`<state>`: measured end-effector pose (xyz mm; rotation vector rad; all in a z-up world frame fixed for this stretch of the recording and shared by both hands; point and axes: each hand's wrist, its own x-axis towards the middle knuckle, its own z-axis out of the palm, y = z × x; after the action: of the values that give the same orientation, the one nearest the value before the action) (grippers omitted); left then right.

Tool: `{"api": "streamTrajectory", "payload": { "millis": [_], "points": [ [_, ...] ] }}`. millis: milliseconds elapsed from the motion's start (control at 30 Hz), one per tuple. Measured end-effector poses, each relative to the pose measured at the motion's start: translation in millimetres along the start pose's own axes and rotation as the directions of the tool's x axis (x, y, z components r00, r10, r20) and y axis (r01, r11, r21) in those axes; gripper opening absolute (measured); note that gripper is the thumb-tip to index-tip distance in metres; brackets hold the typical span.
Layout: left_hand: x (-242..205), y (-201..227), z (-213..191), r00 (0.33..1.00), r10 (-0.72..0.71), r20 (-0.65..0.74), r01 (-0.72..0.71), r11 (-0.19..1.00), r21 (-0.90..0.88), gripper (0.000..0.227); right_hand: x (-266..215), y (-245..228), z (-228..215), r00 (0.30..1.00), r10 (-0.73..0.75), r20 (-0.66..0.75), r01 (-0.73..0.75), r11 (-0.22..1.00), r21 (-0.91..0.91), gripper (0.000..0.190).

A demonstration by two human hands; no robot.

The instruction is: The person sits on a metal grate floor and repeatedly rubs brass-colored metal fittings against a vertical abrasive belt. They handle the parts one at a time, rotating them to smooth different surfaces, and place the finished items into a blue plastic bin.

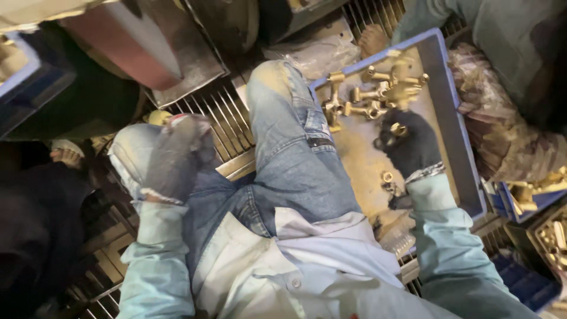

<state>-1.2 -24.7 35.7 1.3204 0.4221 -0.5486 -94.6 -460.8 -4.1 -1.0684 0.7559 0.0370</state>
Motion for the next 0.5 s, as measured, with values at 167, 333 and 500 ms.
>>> {"api": "streamTrajectory", "payload": {
  "millis": [167,333,500],
  "points": [
    [-3,1,16,0.868,0.454,0.198,-0.477,0.874,0.088,0.037,-24,-12,106,0.746,0.236,0.623,-0.101,0.964,-0.245,0.036],
    [-36,-2,3,0.973,0.228,0.038,-0.222,0.967,-0.122,0.032,-13,4,178,0.373,0.446,0.813,-0.537,0.819,-0.202,0.045],
    [-42,3,-19,0.934,0.164,-0.318,-0.129,0.983,0.128,0.038,12,22,234,0.596,0.364,0.716,-0.350,0.920,-0.176,0.043]
  ]
}}
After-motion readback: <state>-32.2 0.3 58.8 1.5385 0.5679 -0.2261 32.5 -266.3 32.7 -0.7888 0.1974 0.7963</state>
